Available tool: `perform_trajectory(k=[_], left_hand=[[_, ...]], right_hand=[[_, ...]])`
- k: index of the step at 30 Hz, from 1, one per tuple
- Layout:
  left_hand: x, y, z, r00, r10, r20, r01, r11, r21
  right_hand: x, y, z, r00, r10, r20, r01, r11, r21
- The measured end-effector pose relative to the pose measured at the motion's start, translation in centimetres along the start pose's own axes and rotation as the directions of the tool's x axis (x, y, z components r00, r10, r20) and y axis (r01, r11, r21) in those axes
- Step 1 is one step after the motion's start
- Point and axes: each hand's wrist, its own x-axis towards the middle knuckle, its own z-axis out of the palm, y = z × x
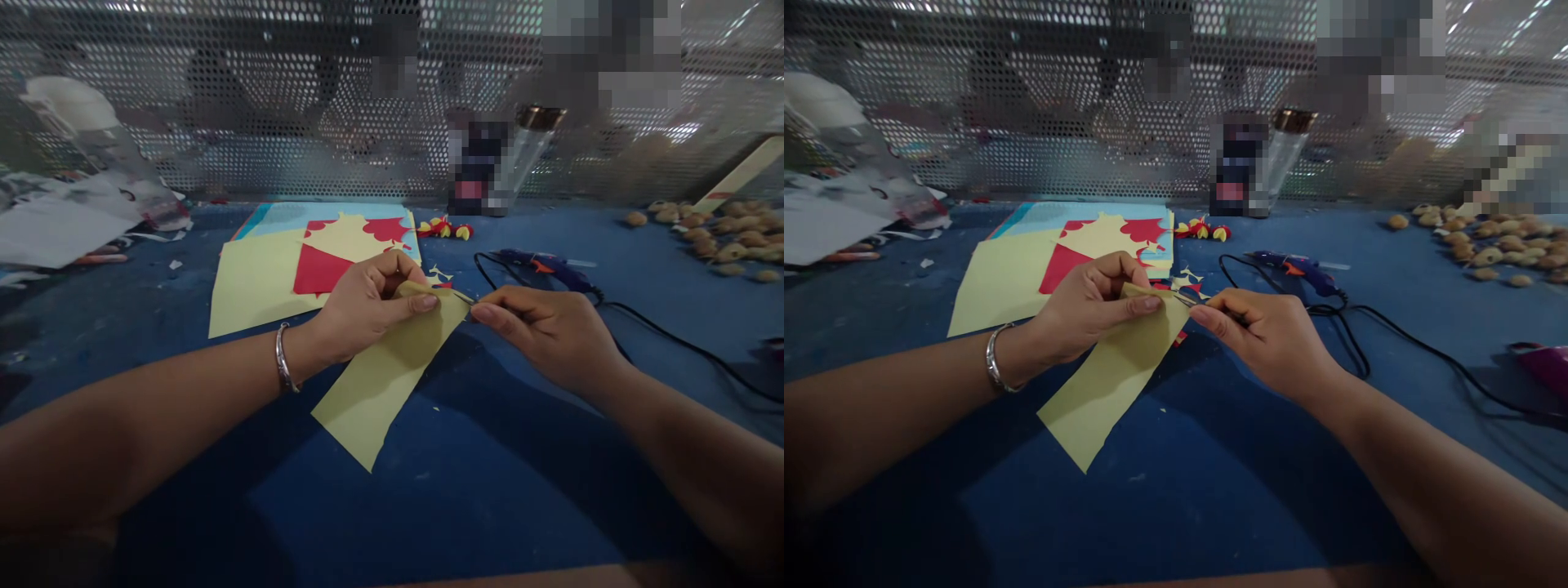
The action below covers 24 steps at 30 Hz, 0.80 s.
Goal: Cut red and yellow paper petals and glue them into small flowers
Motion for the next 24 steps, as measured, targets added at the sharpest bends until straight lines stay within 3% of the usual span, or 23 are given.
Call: perform_trajectory(k=[11, 24], left_hand=[[-0.11, 0.06, 0.05, 0.999, -0.053, -0.008, 0.053, 0.997, -0.047], [-0.12, -0.31, 0.06, 0.999, -0.032, -0.02, 0.031, 0.999, -0.044]], right_hand=[[-0.06, 0.18, 0.03, 0.999, -0.037, 0.002, 0.037, 0.999, -0.008], [-0.06, -0.01, 0.03, 0.997, -0.079, -0.018, 0.079, 0.997, -0.007]])
